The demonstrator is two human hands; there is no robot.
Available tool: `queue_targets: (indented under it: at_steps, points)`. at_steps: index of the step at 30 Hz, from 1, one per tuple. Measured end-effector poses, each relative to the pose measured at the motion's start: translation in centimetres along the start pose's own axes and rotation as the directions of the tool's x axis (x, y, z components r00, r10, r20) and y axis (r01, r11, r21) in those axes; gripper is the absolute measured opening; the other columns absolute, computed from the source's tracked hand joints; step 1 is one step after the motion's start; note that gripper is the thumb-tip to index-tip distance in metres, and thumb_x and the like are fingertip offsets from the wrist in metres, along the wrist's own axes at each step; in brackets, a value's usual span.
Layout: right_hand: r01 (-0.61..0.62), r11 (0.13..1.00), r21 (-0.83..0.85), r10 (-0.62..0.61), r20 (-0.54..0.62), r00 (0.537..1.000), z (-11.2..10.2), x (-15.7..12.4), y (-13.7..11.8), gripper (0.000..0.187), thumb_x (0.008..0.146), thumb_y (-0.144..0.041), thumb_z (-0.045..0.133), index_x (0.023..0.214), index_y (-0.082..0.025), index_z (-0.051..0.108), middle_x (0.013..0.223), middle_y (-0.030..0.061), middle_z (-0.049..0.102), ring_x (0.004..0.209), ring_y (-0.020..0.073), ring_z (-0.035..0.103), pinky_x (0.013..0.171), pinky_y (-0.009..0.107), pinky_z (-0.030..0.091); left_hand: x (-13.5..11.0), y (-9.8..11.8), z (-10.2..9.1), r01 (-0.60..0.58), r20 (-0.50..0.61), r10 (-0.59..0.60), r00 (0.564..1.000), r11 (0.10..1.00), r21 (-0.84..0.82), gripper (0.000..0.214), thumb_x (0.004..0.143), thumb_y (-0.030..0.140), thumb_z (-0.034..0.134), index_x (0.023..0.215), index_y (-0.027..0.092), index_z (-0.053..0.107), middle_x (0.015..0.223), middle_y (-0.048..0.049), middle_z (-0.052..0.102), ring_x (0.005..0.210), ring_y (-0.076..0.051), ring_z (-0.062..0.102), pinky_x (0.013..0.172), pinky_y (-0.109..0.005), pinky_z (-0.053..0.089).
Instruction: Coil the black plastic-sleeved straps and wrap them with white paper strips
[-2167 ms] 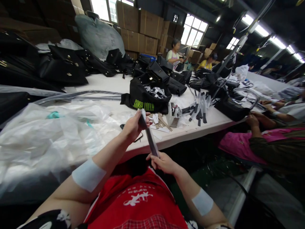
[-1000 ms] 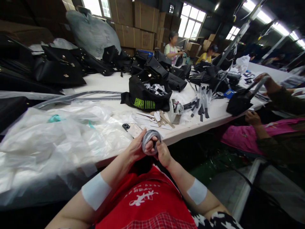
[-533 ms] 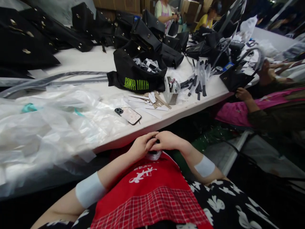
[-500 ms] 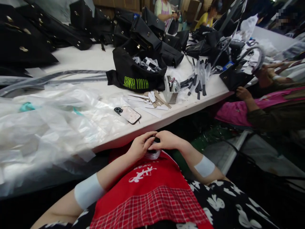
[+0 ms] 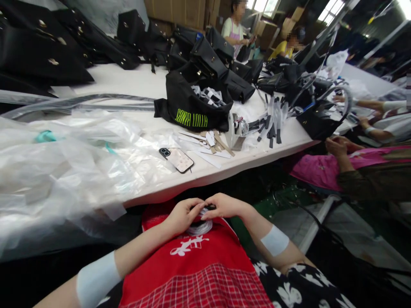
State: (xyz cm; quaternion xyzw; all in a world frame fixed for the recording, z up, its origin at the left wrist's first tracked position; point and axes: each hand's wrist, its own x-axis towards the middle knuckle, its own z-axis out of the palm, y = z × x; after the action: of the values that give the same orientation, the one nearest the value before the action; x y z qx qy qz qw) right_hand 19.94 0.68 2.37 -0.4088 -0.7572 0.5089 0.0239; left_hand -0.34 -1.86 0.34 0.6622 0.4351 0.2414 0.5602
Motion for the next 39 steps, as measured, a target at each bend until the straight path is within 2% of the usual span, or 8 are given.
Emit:
queue_targets:
  at_steps: [2, 3, 6, 8, 15, 26, 34, 39]
  points:
    - [0.001, 0.999, -0.049, -0.010, -0.202, 0.979, -1.3, 1.1, 0.6, 0.034, 0.083, -0.048, 0.061, 0.095, -0.017, 0.069, 0.079, 0.0006, 0.069, 0.070, 0.0144, 0.061, 0.066, 0.023, 0.045, -0.3, -0.2, 0.2, 0.024, -0.014, -0.024, 1.000, 0.999, -0.025, 0.033, 0.090, 0.039, 0.047, 0.091, 0.018, 0.072, 0.088, -0.0041, 0.074, 0.082, -0.019, 0.066, 0.078, -0.026, 0.050]
    - [-0.015, 0.995, -0.100, -0.023, -0.371, 0.928, -2.1, 1.9, 1.1, 0.030, 0.086, -0.044, 0.059, 0.098, -0.018, 0.069, 0.085, 0.0020, 0.069, 0.076, 0.0149, 0.061, 0.071, 0.025, 0.047, -0.4, -0.3, 0.3, 0.027, -0.014, -0.027, 1.000, 0.999, -0.036, 0.033, 0.090, 0.039, 0.047, 0.092, 0.018, 0.073, 0.089, -0.0038, 0.074, 0.082, -0.019, 0.066, 0.079, -0.026, 0.049]
    - [-0.199, 0.934, -0.296, -0.104, -0.760, 0.641, -4.5, 5.1, 3.1, 0.029, 0.086, -0.037, 0.060, 0.106, -0.018, 0.066, 0.103, 0.0084, 0.066, 0.097, 0.0206, 0.058, 0.090, 0.033, 0.044, -0.5, -0.3, 0.4, 0.021, -0.022, -0.022, 1.000, 0.999, -0.044, 0.032, 0.089, 0.039, 0.048, 0.091, 0.019, 0.074, 0.088, -0.0034, 0.074, 0.082, -0.018, 0.065, 0.081, -0.026, 0.049]
    - [-0.326, 0.866, -0.380, -0.139, -0.808, 0.573, -5.2, 7.2, 4.4, 0.033, 0.083, -0.035, 0.065, 0.110, -0.017, 0.066, 0.106, 0.0111, 0.064, 0.103, 0.0239, 0.055, 0.093, 0.036, 0.042, -0.5, -0.3, 0.3, 0.028, -0.037, -0.030, 0.999, 0.999, -0.042, 0.032, 0.088, 0.039, 0.049, 0.091, 0.019, 0.074, 0.088, -0.0037, 0.074, 0.082, -0.018, 0.065, 0.081, -0.026, 0.049]
    - [-0.419, 0.776, -0.472, -0.129, -0.769, 0.627, -4.7, 9.5, 6.5, 0.021, 0.092, -0.030, 0.054, 0.097, -0.020, 0.072, 0.095, 0.0081, 0.064, 0.093, 0.0207, 0.054, 0.085, 0.031, 0.042, -0.3, -1.0, 0.0, 0.043, -0.069, -0.048, 0.996, 0.997, -0.071, 0.032, 0.089, 0.039, 0.047, 0.091, 0.019, 0.072, 0.090, -0.0030, 0.074, 0.084, -0.018, 0.066, 0.081, -0.025, 0.049]
    - [-0.363, 0.896, -0.255, 0.117, -0.654, 0.748, -8.4, 9.4, 6.6, 0.023, 0.086, -0.037, 0.059, 0.089, -0.019, 0.074, 0.095, 0.0052, 0.071, 0.090, 0.0166, 0.063, 0.081, 0.026, 0.046, 0.6, -1.2, 0.0, 0.060, -0.063, -0.062, 0.996, 0.998, -0.031, 0.034, 0.088, 0.040, 0.046, 0.085, 0.019, 0.072, 0.086, -0.0038, 0.073, 0.082, -0.020, 0.065, 0.076, -0.026, 0.048]
    - [-0.403, 0.863, -0.303, 0.153, -0.604, 0.782, -9.1, 9.4, 6.6, 0.029, 0.091, -0.037, 0.051, 0.092, -0.017, 0.073, 0.094, 0.0054, 0.072, 0.090, 0.0168, 0.065, 0.080, 0.025, 0.048, 0.7, -1.3, -0.2, 0.064, -0.070, -0.066, 0.995, 0.997, -0.031, 0.034, 0.088, 0.041, 0.045, 0.086, 0.019, 0.072, 0.086, -0.0043, 0.073, 0.081, -0.020, 0.064, 0.076, -0.026, 0.047]
    - [-0.462, 0.774, -0.433, 0.107, -0.629, 0.770, -8.3, 9.6, 5.1, 0.026, 0.094, -0.026, 0.047, 0.097, -0.017, 0.071, 0.103, 0.0130, 0.067, 0.094, 0.0224, 0.062, 0.082, 0.032, 0.044, 0.6, -1.6, -0.2, 0.064, -0.073, -0.067, 0.995, 0.997, -0.038, 0.033, 0.089, 0.040, 0.046, 0.086, 0.020, 0.072, 0.087, -0.0039, 0.073, 0.083, -0.020, 0.065, 0.076, -0.025, 0.047]
